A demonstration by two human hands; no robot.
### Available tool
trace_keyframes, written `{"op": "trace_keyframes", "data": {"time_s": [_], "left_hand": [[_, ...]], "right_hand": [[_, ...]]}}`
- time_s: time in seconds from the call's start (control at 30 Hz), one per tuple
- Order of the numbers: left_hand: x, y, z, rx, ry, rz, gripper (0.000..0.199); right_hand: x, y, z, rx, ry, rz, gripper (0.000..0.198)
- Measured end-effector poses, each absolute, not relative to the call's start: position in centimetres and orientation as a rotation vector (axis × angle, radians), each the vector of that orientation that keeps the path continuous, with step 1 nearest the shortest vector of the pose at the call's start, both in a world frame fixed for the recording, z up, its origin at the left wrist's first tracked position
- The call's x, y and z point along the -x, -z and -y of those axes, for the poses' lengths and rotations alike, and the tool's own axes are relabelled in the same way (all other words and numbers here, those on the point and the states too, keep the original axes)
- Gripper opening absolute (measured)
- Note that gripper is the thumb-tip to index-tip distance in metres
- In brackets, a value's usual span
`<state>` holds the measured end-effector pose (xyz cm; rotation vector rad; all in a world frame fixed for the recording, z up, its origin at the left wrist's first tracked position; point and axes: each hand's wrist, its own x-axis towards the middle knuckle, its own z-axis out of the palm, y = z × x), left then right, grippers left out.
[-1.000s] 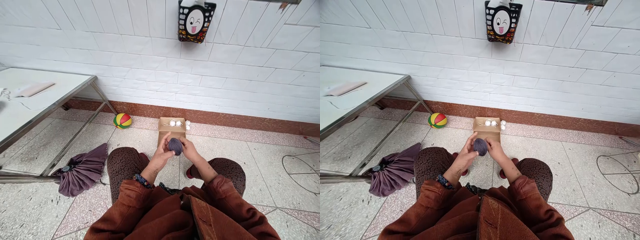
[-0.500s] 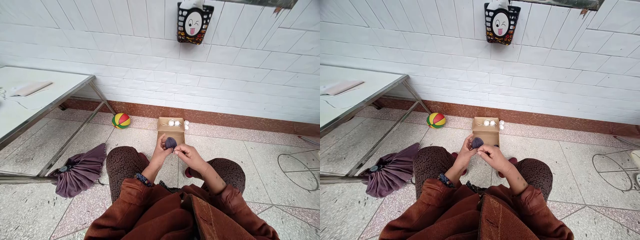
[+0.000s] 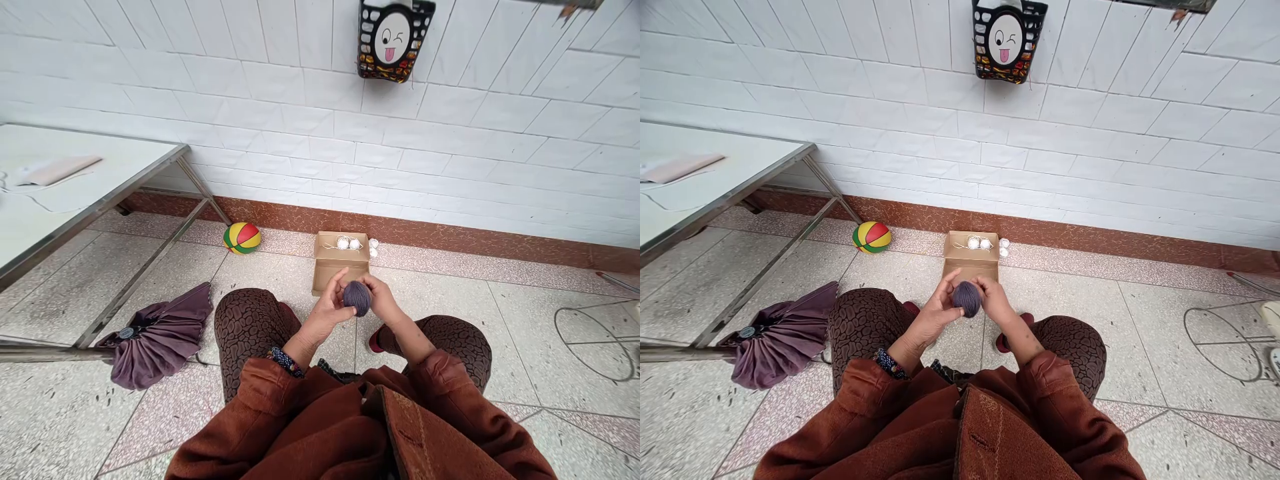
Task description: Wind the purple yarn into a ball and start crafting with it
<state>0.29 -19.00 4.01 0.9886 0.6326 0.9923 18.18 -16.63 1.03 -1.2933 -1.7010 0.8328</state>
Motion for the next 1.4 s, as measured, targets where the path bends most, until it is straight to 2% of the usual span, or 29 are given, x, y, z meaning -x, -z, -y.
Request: {"op": "trace_keyframes", "data": {"time_s": [0.1, 0.2, 0.33, 0.6, 0.83, 0.97, 1.1, 1.23, 1.4], "left_hand": [[-0.2, -3.9, 18.7, -0.911, -1.115, -0.778, 0.085], [-0.1, -3.5, 18.3, -0.867, -1.180, -0.899, 0.081], [-0.1, -3.0, 18.2, -0.898, -1.177, -1.010, 0.081], [-0.5, -3.5, 19.0, -0.984, -1.035, -0.964, 0.089], [-0.2, -3.6, 19.5, -1.009, -0.901, -0.683, 0.092], [-0.1, -3.6, 19.3, -0.891, -0.994, -0.643, 0.085], [0.1, -3.1, 18.5, -0.804, -1.143, -0.799, 0.077], [0.4, -2.3, 17.8, -0.761, -1.213, -0.952, 0.077], [0.3, -1.8, 18.1, -0.902, -1.165, -1.083, 0.081]], "right_hand": [[-17.8, 0.8, 19.0, 1.363, -0.842, 1.687, 0.020], [-17.4, 0.3, 21.0, 1.307, -0.898, 1.798, 0.023], [-17.1, -3.1, 22.1, 1.145, -0.980, 1.969, 0.026], [-18.0, -8.5, 20.1, 1.104, -0.987, 1.916, 0.025], [-18.4, -5.9, 16.4, 1.221, -0.747, 1.863, 0.023], [-18.1, -2.4, 16.8, 1.295, -0.809, 1.779, 0.024], [-17.7, -0.3, 19.5, 1.351, -0.844, 1.778, 0.025], [-17.4, -0.7, 21.9, 1.263, -0.927, 1.949, 0.028], [-17.6, -4.1, 22.6, 1.115, -0.975, 2.006, 0.027]]}}
